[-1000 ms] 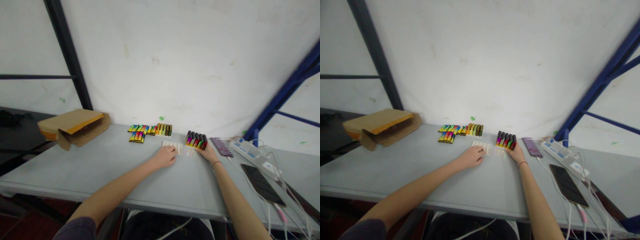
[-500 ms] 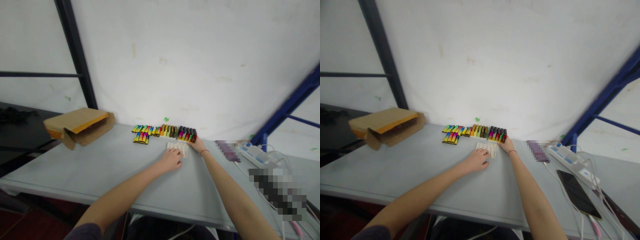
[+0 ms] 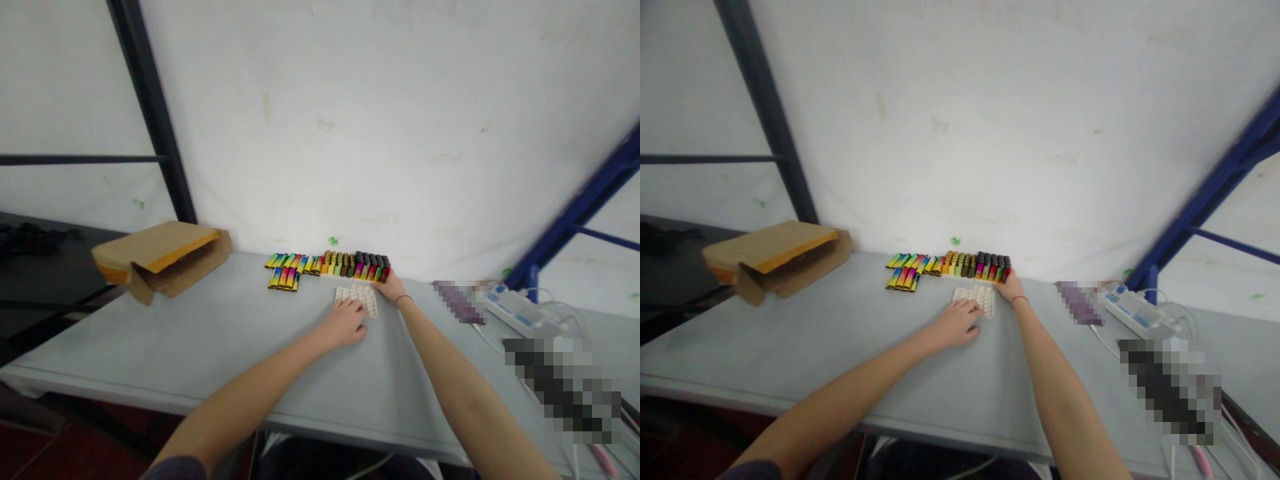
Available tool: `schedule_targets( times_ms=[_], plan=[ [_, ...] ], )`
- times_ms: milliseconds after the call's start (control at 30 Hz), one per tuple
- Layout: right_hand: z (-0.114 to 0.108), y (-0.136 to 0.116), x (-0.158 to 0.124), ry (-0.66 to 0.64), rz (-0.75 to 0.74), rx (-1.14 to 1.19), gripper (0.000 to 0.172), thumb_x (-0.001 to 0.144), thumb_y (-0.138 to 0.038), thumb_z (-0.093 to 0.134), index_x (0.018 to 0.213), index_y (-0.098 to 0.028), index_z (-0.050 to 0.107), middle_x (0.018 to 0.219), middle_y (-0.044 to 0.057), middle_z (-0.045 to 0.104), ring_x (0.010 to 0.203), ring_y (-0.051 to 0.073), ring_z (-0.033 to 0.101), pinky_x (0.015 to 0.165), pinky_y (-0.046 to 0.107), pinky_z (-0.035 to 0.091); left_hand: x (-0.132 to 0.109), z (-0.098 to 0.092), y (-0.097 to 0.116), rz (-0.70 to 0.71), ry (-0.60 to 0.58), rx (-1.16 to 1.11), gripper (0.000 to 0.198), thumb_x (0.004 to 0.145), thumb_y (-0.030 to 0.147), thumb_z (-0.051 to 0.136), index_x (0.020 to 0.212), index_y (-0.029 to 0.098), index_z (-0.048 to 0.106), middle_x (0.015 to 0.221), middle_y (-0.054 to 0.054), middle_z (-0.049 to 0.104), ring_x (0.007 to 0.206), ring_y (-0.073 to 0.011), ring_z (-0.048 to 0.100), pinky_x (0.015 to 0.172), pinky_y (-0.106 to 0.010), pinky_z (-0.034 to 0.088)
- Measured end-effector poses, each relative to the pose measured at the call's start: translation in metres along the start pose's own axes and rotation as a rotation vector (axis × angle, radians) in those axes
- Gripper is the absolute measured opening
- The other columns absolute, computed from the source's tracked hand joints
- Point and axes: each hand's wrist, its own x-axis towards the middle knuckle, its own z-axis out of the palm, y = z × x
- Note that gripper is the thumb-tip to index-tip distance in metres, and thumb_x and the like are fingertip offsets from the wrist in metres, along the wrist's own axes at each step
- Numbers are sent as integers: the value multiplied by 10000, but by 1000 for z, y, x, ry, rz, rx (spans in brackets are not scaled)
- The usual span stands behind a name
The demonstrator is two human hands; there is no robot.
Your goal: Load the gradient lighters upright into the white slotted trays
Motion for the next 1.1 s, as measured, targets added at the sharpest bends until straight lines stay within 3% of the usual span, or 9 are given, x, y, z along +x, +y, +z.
schedule_targets(
  times_ms=[267, 367, 400, 500, 600, 667, 733, 833, 1100],
  plan=[
    [3, 9, -9, 107, 101, 92, 940, 659, -309, 793, 1441, -68, 332, 1410, 293, 517, 1296, 393, 542, 1059, 538, 468, 0, 8, -11, 82, 113, -97, 405, 930, 261, 518, 1317, 175, 601, 1241, -121, 638, 1168, -254, 581, 1035, -400, 457],
    [-3, 17, -29, 142, 47, 133, 768, 743, -375, 714, 1401, -106, 426, 1422, 265, 511, 1298, 378, 538, 1076, 551, 458, 1, 7, -25, 113, 202, -156, 363, 934, 231, 507, 1270, 176, 634, 1213, -109, 651, 1140, -228, 594, 1036, -364, 457],
    [-5, 19, -39, 101, -49, 129, 674, 787, -405, 671, 1366, -119, 476, 1409, 248, 528, 1293, 361, 546, 1073, 534, 468, 2, 4, -32, 83, 226, -160, 347, 938, 232, 502, 1247, 177, 650, 1199, -107, 659, 1129, -227, 598, 1029, -361, 460],
    [-13, 23, -74, -80, -367, 52, 553, 857, -494, 621, 1321, -199, 559, 1473, 170, 512, 1396, 319, 457, 1163, 515, 379, -1, -10, -56, -153, 283, -121, 301, 948, 239, 482, 1138, 182, 709, 1134, -102, 685, 1083, -231, 615, 1001, -363, 470],
    [-20, 23, -102, -226, -451, -35, 537, 895, -530, 587, 1316, -197, 592, 1500, 171, 500, 1381, 326, 484, 1172, 523, 364, -12, -24, -86, -497, 369, -7, 315, 946, 252, 469, 1104, 179, 731, 1158, -124, 684, 1132, -280, 585, 1008, -414, 451],
    [-23, 20, -112, -265, -497, -70, 543, 900, -512, 587, 1324, -173, 589, 1433, 183, 568, 1337, 336, 529, 1157, 539, 382, -23, -29, -105, -684, 448, 59, 371, 943, 309, 488, 1241, 203, 682, 1280, -140, 636, 1221, -321, 526, 1010, -453, 438],
    [-24, 17, -115, -251, -534, -95, 523, 909, -483, 578, 1322, -162, 586, 1367, 182, 620, 1284, 336, 572, 1131, 542, 413, -32, -29, -120, -762, 436, 70, 453, 928, 393, 530, 1350, 254, 617, 1375, -136, 581, 1279, -338, 479, 1013, -467, 428],
    [-24, 12, -116, -217, -566, -125, 477, 922, -447, 566, 1308, -167, 590, 1315, 170, 652, 1238, 323, 601, 1105, 523, 444, -36, -25, -131, -753, 366, 86, 416, 932, 432, 529, 1303, 288, 651, 1383, -119, 577, 1307, -335, 447, 1032, -470, 400],
    [-23, 9, -118, -216, -581, -164, 475, 940, -424, 553, 1324, -145, 570, 1336, 173, 637, 1253, 306, 585, 1111, 494, 437, -2, -22, -137, -690, 258, 150, 319, 966, 294, 480, 1211, 222, 671, 1257, -130, 626, 1152, -292, 575, 933, -399, 433]
  ],
)
